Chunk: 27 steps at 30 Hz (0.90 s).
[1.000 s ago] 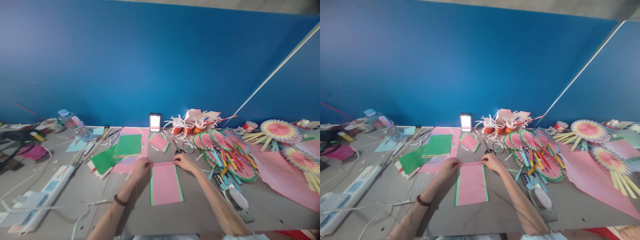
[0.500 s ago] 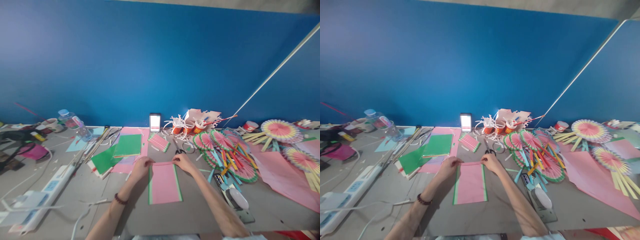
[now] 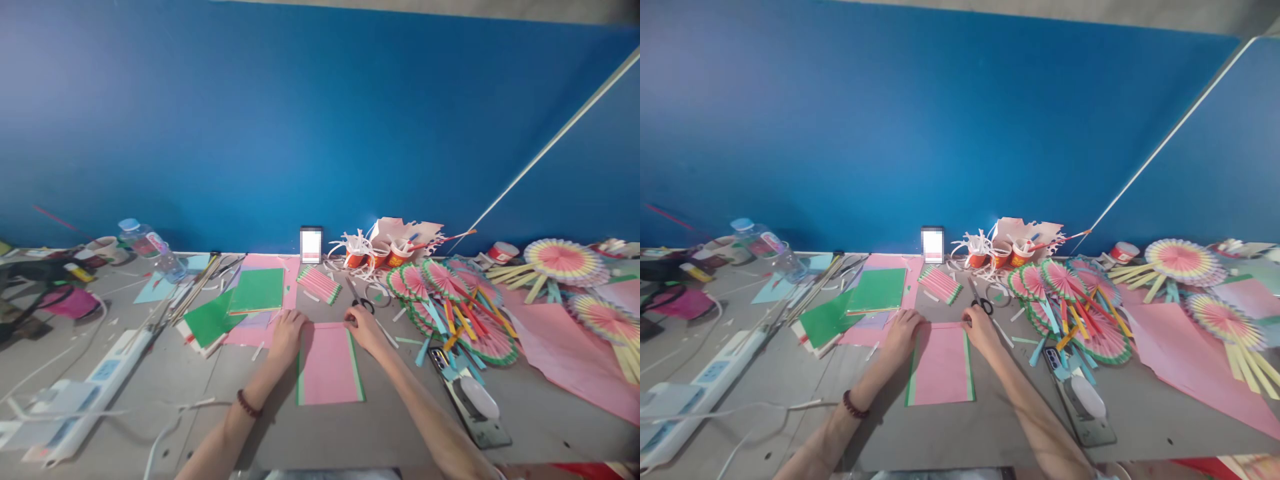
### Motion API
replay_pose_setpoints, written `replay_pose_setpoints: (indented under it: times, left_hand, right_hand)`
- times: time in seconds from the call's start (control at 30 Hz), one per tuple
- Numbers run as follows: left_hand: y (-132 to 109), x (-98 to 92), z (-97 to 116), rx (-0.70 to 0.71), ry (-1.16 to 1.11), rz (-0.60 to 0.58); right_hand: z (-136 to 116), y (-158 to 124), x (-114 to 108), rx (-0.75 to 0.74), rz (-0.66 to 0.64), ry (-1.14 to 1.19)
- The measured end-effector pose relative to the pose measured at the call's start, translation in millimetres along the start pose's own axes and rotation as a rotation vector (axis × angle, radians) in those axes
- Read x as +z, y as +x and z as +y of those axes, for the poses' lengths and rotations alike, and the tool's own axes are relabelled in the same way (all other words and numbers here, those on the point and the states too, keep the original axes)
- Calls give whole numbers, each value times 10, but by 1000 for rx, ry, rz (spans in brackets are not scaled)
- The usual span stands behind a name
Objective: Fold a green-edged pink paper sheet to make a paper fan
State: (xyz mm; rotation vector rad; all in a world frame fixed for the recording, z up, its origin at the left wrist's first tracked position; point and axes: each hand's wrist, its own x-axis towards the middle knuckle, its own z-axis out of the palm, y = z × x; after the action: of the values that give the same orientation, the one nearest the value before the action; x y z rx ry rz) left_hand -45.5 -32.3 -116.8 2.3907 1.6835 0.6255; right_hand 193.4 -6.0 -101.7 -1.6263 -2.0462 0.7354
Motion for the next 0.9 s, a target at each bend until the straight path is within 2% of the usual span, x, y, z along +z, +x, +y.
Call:
replay_pose_setpoints:
  times: [0.23, 0.5, 0.67, 0.8, 0.9]
  left_hand:
    - [-86, 62, 201, 110, 258, -64]
    - [-166, 86, 343, 79, 328, -136]
    - [-255, 100, 516, 12, 320, -103]
    - [-304, 168, 621, -44, 334, -15]
    - [-310, 180, 673, -86, 353, -1]
  right_hand:
    - [-55, -55, 44, -144, -23, -216]
    - [-332, -253, 190, -175, -15, -512]
    - [-388, -379, 370, -103, 10, -559]
    - [-339, -478, 552, -101, 37, -603]
    - [-329, -509, 614, -100, 35, -645]
